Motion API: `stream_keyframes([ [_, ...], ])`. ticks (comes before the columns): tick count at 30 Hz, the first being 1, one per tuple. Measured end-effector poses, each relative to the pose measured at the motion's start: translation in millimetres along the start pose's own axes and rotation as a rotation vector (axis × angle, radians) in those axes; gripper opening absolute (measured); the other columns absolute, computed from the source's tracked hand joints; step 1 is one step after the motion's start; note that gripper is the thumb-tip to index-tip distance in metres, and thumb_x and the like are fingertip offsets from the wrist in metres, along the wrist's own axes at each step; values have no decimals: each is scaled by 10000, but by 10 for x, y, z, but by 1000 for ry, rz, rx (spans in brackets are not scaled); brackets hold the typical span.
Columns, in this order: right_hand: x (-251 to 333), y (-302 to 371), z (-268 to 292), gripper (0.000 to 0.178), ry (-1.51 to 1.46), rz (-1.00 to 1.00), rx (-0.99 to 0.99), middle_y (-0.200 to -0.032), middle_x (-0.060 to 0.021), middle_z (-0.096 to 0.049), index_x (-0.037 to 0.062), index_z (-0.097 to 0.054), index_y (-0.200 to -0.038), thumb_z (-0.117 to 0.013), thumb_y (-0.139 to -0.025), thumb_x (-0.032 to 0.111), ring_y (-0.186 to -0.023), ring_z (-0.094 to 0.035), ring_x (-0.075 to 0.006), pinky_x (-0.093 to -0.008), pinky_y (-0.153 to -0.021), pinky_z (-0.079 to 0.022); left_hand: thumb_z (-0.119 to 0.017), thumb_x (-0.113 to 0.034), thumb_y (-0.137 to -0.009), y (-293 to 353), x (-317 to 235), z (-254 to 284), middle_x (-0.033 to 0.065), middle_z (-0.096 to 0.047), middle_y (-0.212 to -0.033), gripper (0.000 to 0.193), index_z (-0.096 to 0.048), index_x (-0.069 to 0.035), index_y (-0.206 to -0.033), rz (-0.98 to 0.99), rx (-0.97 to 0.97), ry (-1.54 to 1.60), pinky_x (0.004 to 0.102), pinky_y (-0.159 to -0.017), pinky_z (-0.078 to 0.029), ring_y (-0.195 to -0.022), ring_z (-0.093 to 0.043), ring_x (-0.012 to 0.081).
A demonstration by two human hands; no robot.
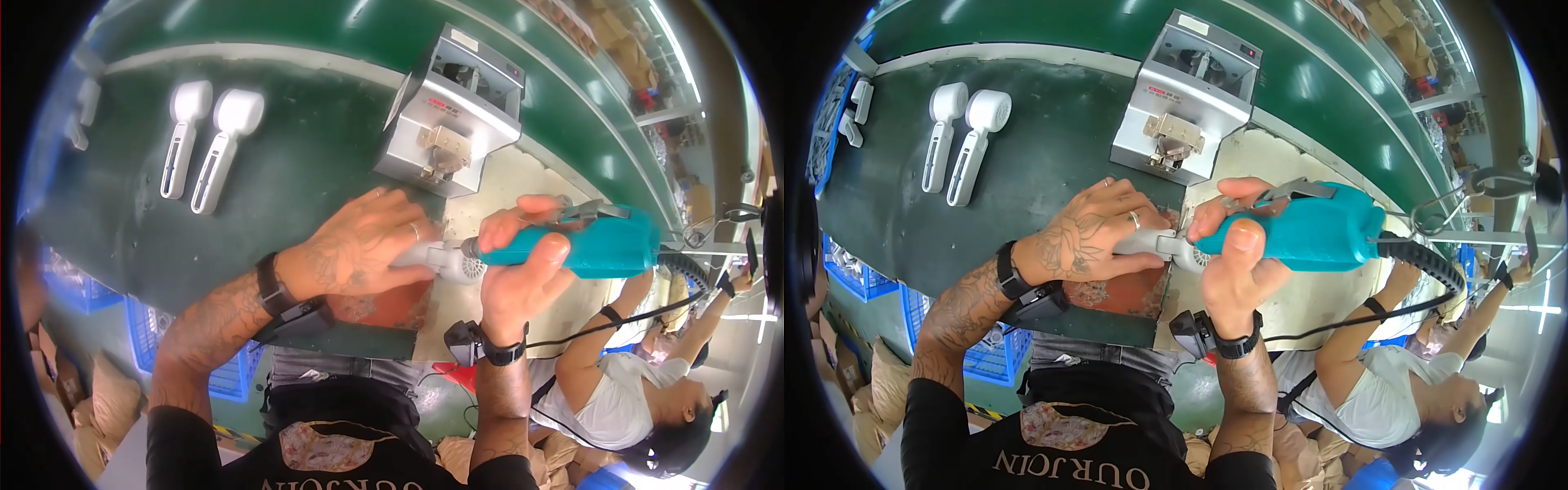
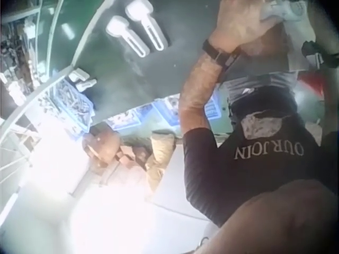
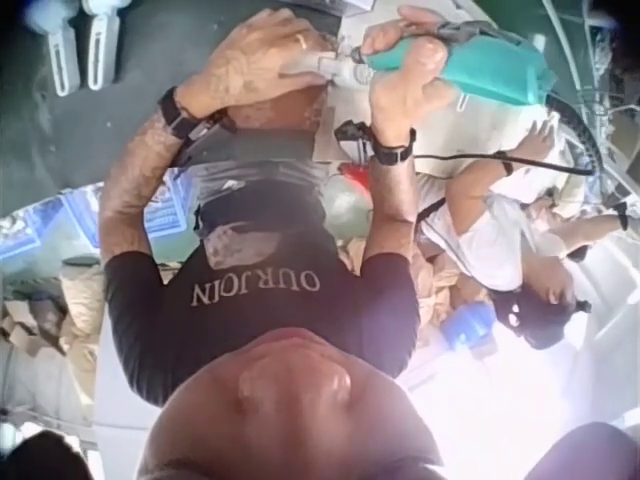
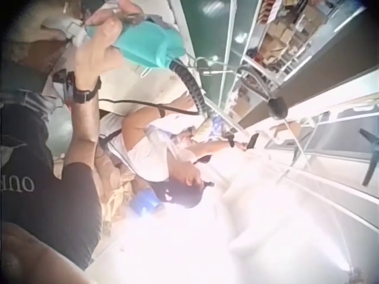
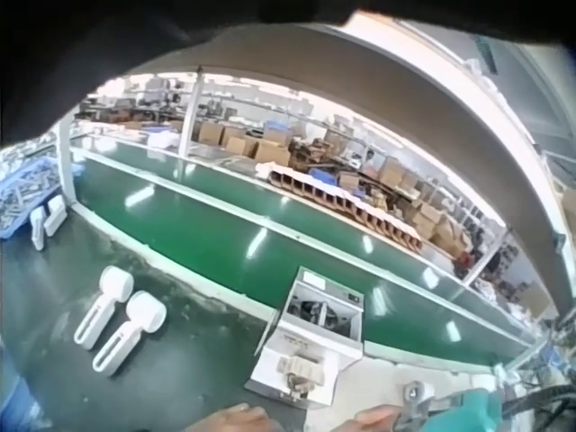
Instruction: Assembling white plastic components using a handheld applicator at a manufacturing workbench.
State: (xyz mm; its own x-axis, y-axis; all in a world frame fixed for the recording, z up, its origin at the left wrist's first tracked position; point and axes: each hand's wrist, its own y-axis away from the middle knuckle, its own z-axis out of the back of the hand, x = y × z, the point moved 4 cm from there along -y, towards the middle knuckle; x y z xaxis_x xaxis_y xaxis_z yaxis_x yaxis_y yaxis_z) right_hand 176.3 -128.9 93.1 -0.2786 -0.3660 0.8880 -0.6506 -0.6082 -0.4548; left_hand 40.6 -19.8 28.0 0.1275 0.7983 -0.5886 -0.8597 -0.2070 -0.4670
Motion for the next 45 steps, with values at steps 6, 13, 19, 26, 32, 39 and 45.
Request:
stream_keyframes([
  [6,-62,56,-42,678,12,-21,27,-726,-89,-571,-42,-535,-1163,-635,-1005,610,-625,-566,-203,-359,-584,-480,-856,-363,-827,22,6,10,25,-685,-1097,401,-722,-132,-1127,40,17,-22,391,-924,-487,-1013,-620,247],
  [13,-137,78,-78,647,-8,-72,78,-736,-90,-566,-26,-539,-1122,-645,-1000,600,-627,-568,-212,-369,-587,-481,-851,-364,-832,21,6,9,30,-687,-1102,390,-718,-132,-1115,53,49,-4,392,-920,-487,-1012,-617,252],
  [19,-216,60,-86,527,-77,-88,135,-743,-94,-554,9,-528,-1029,-627,-1030,527,-631,-567,-220,-371,-595,-483,-822,-365,-863,13,-17,-3,32,-652,-1132,399,-695,-135,-1163,65,74,-38,429,-908,-494,-1036,-592,264],
  [26,-163,35,-132,553,-9,-123,110,-739,-94,-565,-5,-538,-1071,-627,-1036,539,-651,-571,-214,-361,-610,-488,-794,-377,-883,36,7,-41,27,-629,-1122,385,-684,-145,-1169,64,73,-67,453,-903,-501,-1047,-584,272],
  [32,-88,-394,-322,584,70,38,76,-761,-73,-604,-48,-552,-1159,-577,-1072,529,-678,-599,-174,-318,-623,-489,-782,-350,-876,53,7,11,40,-634,-1102,378,-696,-158,-1189,88,85,17,431,-893,-498,-1042,-590,275],
  [39,-345,-605,-508,405,102,67,35,-774,-72,-619,-4,-591,-1103,-519,-1119,394,-696,-623,-174,-312,-634,-494,-768,-346,-857,75,-9,14,88,-623,-1058,385,-670,-68,-1104,8,-9,30,455,-800,-523,-1001,-592,313],
  [45,-248,-520,-530,405,95,78,110,-752,-72,-618,-4,-588,-1108,-528,-1116,396,-680,-619,-176,-315,-635,-493,-747,-295,-869,82,-5,-9,61,-636,-1139,414,-670,-140,-1245,32,74,35,445,-932,-494,-1063,-593,299],
])
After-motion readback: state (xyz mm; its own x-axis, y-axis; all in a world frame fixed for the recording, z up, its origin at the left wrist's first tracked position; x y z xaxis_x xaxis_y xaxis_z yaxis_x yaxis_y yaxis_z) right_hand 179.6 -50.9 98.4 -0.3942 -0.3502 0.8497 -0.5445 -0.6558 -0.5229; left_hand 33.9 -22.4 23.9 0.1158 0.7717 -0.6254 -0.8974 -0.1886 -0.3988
